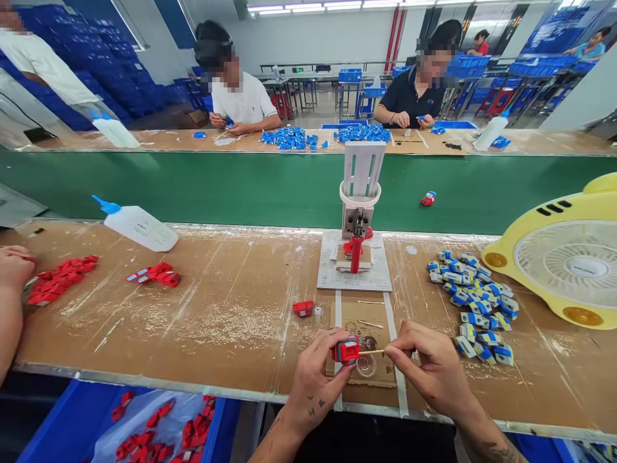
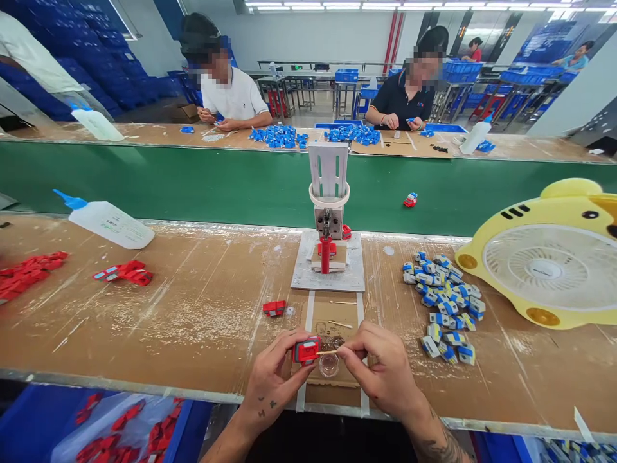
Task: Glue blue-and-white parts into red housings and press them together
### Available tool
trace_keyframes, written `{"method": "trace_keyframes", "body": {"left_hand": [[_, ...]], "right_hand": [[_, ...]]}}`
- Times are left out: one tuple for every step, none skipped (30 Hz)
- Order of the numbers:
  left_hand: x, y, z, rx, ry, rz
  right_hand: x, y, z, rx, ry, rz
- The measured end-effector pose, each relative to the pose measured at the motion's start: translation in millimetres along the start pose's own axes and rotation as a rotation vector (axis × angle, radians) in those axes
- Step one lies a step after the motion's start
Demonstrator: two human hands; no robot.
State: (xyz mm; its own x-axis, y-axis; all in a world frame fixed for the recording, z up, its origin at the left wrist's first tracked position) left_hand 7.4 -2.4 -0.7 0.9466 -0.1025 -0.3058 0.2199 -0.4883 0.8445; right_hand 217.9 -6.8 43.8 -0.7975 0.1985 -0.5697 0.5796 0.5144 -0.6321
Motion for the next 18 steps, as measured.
{"method": "trace_keyframes", "body": {"left_hand": [[-0.5, -0.5, 0.3, 0.002, 0.002, -0.003], [-1.0, -1.4, 0.9, 0.001, 0.004, -0.006], [-1.8, -2.6, 1.6, -0.004, 0.004, -0.008], [-2.6, -4.2, 2.5, -0.014, 0.003, -0.009], [-3.5, -6.0, 3.5, -0.028, 0.001, -0.009], [-4.5, -8.0, 4.5, -0.044, -0.001, -0.010], [-5.6, -10.1, 5.6, -0.057, -0.001, -0.009], [-6.6, -12.2, 6.6, -0.071, 0.002, -0.009], [-7.6, -14.1, 7.6, -0.082, 0.006, -0.008], [-8.5, -15.7, 8.4, -0.091, 0.011, -0.006], [-9.2, -17.1, 9.1, -0.097, 0.015, -0.003], [-9.7, -18.3, 9.8, -0.102, 0.018, 0.000], [-10.2, -19.1, 10.3, -0.105, 0.020, 0.003], [-10.5, -19.8, 10.9, -0.107, 0.024, 0.005], [-10.8, -20.3, 11.3, -0.109, 0.030, 0.007], [-11.0, -20.8, 11.7, -0.114, 0.036, 0.010], [-11.2, -21.2, 12.1, -0.122, 0.042, 0.014], [-11.4, -21.5, 12.3, -0.133, 0.049, 0.019]], "right_hand": [[-0.8, 0.0, 0.8, -0.006, 0.010, -0.012], [-1.8, 0.4, 2.0, -0.011, 0.019, -0.023], [-2.9, 1.2, 3.7, -0.013, 0.024, -0.028], [-3.8, 2.4, 5.6, -0.014, 0.023, -0.027], [-4.2, 4.0, 7.7, -0.015, 0.015, -0.015], [-3.8, 5.8, 9.9, -0.015, -0.005, 0.008], [-2.5, 7.9, 12.1, -0.020, -0.030, 0.038], [-0.3, 10.0, 14.3, -0.029, -0.060, 0.069], [2.7, 12.0, 16.4, -0.040, -0.094, 0.097], [6.5, 14.0, 18.3, -0.049, -0.129, 0.121], [10.7, 15.8, 20.1, -0.055, -0.162, 0.141], [14.9, 17.3, 21.6, -0.058, -0.189, 0.158], [18.8, 18.6, 22.8, -0.058, -0.211, 0.175], [22.1, 19.6, 23.6, -0.055, -0.229, 0.191], [24.5, 20.2, 24.1, -0.052, -0.243, 0.203], [25.8, 20.5, 24.2, -0.049, -0.250, 0.209], [25.9, 20.4, 24.0, -0.047, -0.252, 0.208], [24.7, 20.1, 23.5, -0.045, -0.247, 0.202]]}}
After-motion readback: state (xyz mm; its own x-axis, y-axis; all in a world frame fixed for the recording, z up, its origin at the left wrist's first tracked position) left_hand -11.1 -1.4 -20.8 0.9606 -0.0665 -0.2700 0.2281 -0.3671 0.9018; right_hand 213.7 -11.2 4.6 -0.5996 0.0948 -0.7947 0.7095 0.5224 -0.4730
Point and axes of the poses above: each hand's wrist, its own z-axis away from the middle knuckle, its own x-axis out of the palm, y = z × x, the point moved 1 cm from there along -z, towards the middle knuckle, and after that the axes turned 7 degrees about z, right-handed, at the moved point
